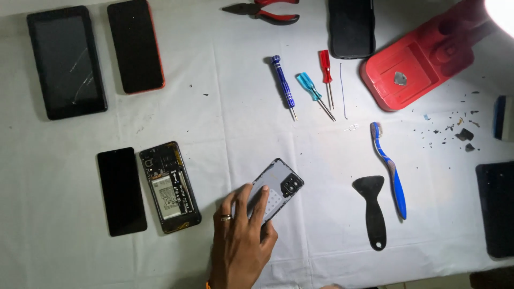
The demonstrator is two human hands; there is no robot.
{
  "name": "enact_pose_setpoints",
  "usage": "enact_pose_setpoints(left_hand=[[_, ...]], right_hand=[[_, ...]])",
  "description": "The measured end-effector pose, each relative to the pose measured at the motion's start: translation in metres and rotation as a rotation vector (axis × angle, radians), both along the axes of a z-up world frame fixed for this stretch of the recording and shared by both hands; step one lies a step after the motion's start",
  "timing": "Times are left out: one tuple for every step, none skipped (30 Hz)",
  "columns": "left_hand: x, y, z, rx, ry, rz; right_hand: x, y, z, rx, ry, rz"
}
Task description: The person is unscrewing the internal plate of a smartphone and then aligning a new back cover component on a repair bench.
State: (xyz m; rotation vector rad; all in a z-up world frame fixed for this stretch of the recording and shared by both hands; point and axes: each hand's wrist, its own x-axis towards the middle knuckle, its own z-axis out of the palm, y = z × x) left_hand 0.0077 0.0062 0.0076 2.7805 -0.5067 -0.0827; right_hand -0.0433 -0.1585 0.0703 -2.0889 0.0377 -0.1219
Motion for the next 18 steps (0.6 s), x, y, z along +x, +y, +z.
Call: enact_pose_setpoints(left_hand=[[0.004, 0.003, 0.004, -0.042, -0.026, -0.061], [0.009, 0.007, 0.008, -0.035, -0.029, -0.049], [0.013, 0.01, 0.011, -0.062, -0.041, -0.12], [0.018, 0.012, 0.014, -0.089, -0.054, -0.191], [0.019, 0.014, 0.012, -0.092, -0.055, -0.193], [0.02, 0.015, 0.011, -0.046, -0.071, -0.224], [0.023, 0.016, 0.009, -0.003, -0.086, -0.26], [0.024, 0.014, 0.01, -0.007, -0.087, -0.267], [0.025, 0.013, 0.009, 0.005, -0.104, -0.285], [0.026, 0.012, 0.009, 0.017, -0.121, -0.303], [0.027, 0.01, 0.01, 0.014, -0.121, -0.31], [0.028, 0.009, 0.01, 0.019, -0.142, -0.335], [0.029, 0.008, 0.011, 0.024, -0.164, -0.354], [0.031, 0.007, 0.008, 0.021, -0.166, -0.357], [0.032, 0.006, 0.007, 0.027, -0.182, -0.365], [0.033, 0.006, 0.004, 0.034, -0.197, -0.373], [0.036, 0.006, 0.003, 0.031, -0.196, -0.37], [0.038, 0.006, 0.002, 0.004, -0.184, -0.396]], right_hand=[[0.002, 0.003, 0.0, -0.035, -0.07, -0.063], [0.004, 0.006, -0.001, -0.028, -0.073, -0.05], [0.005, 0.008, -0.001, -0.067, -0.141, -0.118], [0.005, 0.009, -0.001, -0.105, -0.208, -0.186], [0.011, -0.002, -0.016, -0.107, -0.209, -0.188], [0.017, -0.015, -0.031, -0.217, -0.139, -0.079], [0.022, -0.027, -0.046, -0.328, -0.065, 0.026], [0.023, -0.028, -0.055, -0.332, -0.064, 0.019], [0.022, -0.029, -0.065, -0.319, -0.007, 0.013], [0.022, -0.03, -0.075, -0.306, 0.05, 0.007], [0.023, -0.028, -0.078, -0.308, 0.051, 0.0], [0.025, -0.024, -0.082, -0.333, 0.027, -0.009], [0.028, -0.022, -0.085, -0.358, 0.0, -0.014], [0.029, -0.02, -0.087, -0.361, 0.0, -0.016], [0.03, -0.019, -0.089, -0.415, -0.029, -0.037], [0.03, -0.017, -0.09, -0.468, -0.059, -0.057], [0.031, -0.016, -0.09, -0.471, -0.057, -0.055], [0.032, -0.016, -0.089, -0.483, -0.076, -0.061]])
